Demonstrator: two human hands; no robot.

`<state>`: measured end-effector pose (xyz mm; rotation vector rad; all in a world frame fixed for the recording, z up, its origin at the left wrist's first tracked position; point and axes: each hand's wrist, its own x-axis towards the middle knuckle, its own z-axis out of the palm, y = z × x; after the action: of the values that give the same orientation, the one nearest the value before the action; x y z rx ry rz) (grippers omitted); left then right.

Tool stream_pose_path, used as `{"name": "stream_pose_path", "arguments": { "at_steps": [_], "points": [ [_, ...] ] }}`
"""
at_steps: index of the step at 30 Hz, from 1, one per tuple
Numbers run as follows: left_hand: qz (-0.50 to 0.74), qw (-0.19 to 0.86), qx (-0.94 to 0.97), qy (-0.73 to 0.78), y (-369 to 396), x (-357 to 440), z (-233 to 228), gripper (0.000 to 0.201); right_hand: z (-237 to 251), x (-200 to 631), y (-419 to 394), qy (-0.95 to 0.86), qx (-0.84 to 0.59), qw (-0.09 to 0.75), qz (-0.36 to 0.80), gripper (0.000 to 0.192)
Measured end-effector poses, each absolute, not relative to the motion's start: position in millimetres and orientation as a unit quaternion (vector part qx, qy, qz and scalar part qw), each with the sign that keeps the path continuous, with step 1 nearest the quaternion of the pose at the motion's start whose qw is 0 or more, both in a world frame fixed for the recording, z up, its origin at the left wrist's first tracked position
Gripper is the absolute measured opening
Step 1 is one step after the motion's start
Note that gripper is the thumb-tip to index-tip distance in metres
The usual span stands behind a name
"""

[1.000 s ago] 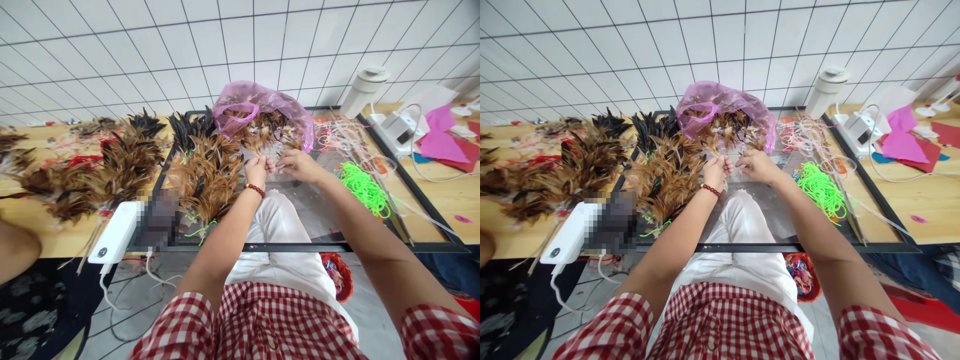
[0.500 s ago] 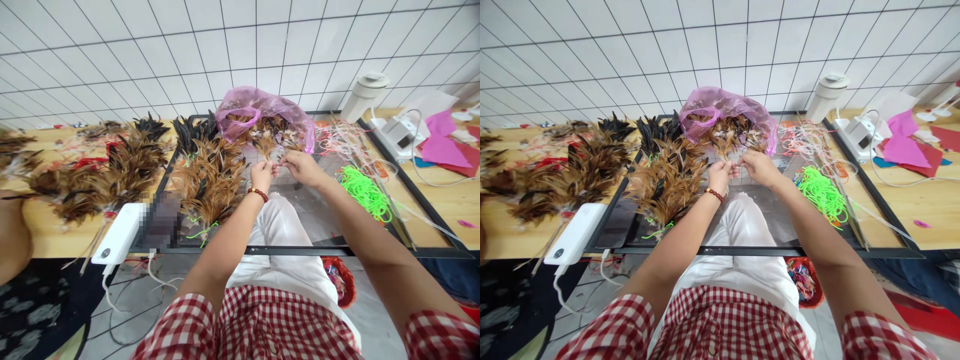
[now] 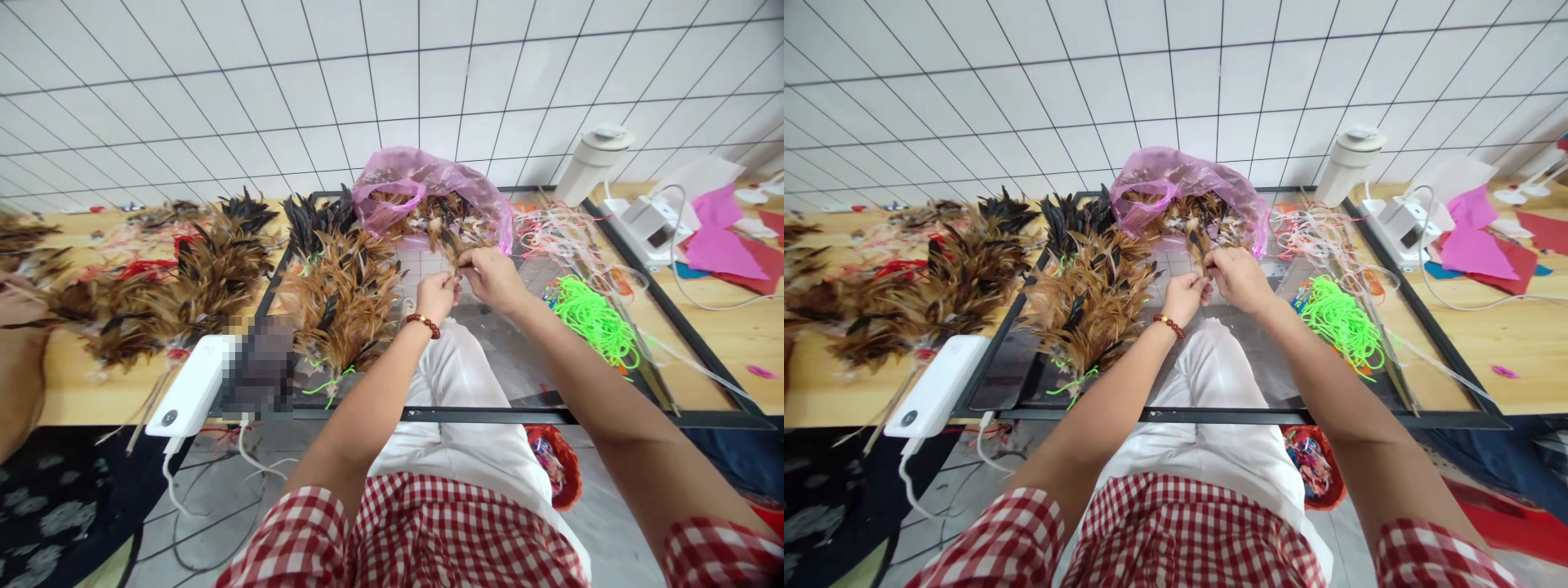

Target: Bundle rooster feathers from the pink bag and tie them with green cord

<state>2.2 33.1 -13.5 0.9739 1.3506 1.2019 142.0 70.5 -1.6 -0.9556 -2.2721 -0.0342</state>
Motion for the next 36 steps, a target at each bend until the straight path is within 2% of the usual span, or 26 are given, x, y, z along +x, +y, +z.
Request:
{"name": "stream_pose_path", "arguments": {
  "at_steps": [3, 7, 9, 13, 16, 18, 20, 25, 36],
  "points": [
    [0.501, 0.510, 0.410, 0.567, 33, 2, -13, 0.030, -3, 144, 73, -0.859, -0.374, 0.349, 0.023, 0.015],
    [0.577, 0.543, 0.278, 0.543, 36, -1, -6, 0.027, -13, 158, 87, -0.793, -0.454, 0.401, 0.065, 0.021],
    [0.613, 0.555, 0.221, 0.518, 37, -3, -2, 0.026, -19, 163, 93, -0.771, -0.494, 0.397, 0.058, 0.023],
    [0.657, 0.561, 0.155, 0.479, 38, -7, 3, 0.022, -21, 162, 91, -0.787, -0.563, 0.250, 0.031, 0.026],
    [0.670, 0.560, 0.137, 0.468, 38, -7, 2, 0.020, -8, 160, 83, -0.822, -0.552, 0.138, 0.025, 0.029],
    [0.675, 0.556, 0.132, 0.467, 38, -6, 2, 0.020, 2, 162, 79, -0.835, -0.541, 0.098, 0.022, 0.030],
    [0.674, 0.554, 0.135, 0.470, 38, -5, 2, 0.023, 8, 166, 78, -0.825, -0.555, 0.103, 0.021, 0.032],
    [0.662, 0.560, 0.160, 0.473, 38, -1, 1, 0.026, 1, 161, 84, -0.787, -0.587, 0.187, 0.031, 0.031],
    [0.678, 0.539, 0.155, 0.475, 41, -1, -6, 0.022, -20, 139, 92, -0.811, -0.551, 0.196, 0.031, 0.027]
  ]
}}
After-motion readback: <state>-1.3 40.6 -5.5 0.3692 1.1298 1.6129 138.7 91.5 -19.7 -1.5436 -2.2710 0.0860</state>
